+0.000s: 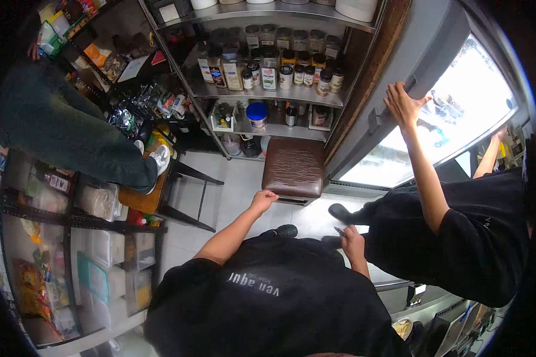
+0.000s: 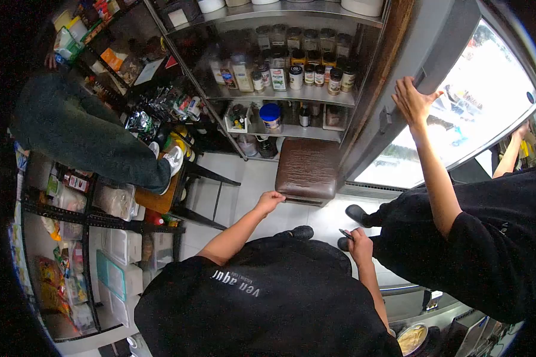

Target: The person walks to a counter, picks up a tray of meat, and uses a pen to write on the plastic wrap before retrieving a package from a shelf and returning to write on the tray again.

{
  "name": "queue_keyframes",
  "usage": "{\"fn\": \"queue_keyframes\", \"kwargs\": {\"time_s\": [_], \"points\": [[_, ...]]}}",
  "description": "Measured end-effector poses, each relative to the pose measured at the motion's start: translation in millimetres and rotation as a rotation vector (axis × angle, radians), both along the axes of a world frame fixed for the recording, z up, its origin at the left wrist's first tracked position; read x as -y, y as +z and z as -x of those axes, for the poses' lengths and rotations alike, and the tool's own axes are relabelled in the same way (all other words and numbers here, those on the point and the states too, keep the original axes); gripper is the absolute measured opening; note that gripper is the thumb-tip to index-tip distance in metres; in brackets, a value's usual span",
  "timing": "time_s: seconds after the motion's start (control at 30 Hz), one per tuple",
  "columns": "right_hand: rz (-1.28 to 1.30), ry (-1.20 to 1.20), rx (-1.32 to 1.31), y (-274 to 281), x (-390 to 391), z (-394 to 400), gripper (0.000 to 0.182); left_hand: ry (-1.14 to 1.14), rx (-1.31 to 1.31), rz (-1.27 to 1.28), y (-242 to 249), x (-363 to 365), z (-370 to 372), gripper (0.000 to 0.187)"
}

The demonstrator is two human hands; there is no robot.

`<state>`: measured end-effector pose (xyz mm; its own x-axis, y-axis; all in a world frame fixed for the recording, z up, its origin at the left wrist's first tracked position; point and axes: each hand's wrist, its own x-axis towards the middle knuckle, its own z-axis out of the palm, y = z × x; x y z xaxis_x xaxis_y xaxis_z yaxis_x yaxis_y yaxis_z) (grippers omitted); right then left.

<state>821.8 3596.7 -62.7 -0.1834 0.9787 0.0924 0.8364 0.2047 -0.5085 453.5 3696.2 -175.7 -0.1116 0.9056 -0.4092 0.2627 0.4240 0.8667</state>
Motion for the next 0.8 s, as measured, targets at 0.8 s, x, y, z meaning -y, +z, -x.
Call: {"fn": "queue_keyframes", "kwargs": {"time_s": [0.8], "points": [[-0.023,0.051,0.041,7,-2,7,0.012,0.081,-0.100,0.001,7,3,5,0.038]]}}
